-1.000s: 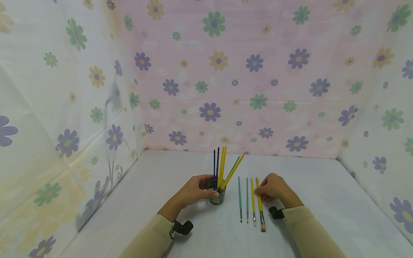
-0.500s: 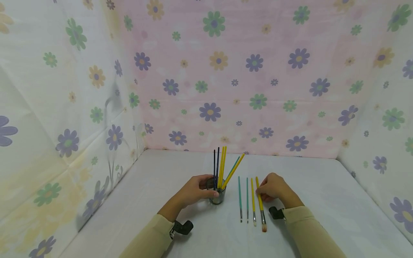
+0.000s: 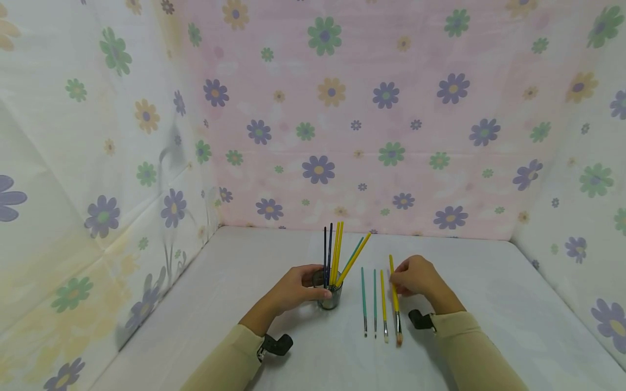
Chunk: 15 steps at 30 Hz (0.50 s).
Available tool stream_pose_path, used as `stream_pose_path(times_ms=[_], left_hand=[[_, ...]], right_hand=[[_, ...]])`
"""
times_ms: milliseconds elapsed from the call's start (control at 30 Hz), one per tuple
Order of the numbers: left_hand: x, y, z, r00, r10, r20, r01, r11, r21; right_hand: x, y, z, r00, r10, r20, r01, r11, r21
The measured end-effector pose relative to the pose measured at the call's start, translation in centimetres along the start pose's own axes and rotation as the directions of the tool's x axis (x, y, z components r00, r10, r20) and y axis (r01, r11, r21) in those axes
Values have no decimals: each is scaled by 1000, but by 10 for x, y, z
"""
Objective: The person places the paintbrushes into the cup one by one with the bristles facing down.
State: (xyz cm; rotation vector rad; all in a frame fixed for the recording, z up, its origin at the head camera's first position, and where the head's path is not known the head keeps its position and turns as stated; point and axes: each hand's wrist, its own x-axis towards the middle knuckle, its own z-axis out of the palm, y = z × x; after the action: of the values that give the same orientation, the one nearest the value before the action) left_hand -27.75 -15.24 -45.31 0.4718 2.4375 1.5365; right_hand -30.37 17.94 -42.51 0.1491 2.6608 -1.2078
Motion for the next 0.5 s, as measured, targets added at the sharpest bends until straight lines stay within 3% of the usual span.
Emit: stream_pose_path(times_ms=[200,500], left_hand=[[-1,2,0,1000,-10,0,10,1000,-3],[-1,0,0,1000,-7,3,7,1000,-9]], right_hand=[[-2,-7,-5,999,-25,-38,27,999,40],[-11,-17,-11,986,-139,-95,148,985,91]])
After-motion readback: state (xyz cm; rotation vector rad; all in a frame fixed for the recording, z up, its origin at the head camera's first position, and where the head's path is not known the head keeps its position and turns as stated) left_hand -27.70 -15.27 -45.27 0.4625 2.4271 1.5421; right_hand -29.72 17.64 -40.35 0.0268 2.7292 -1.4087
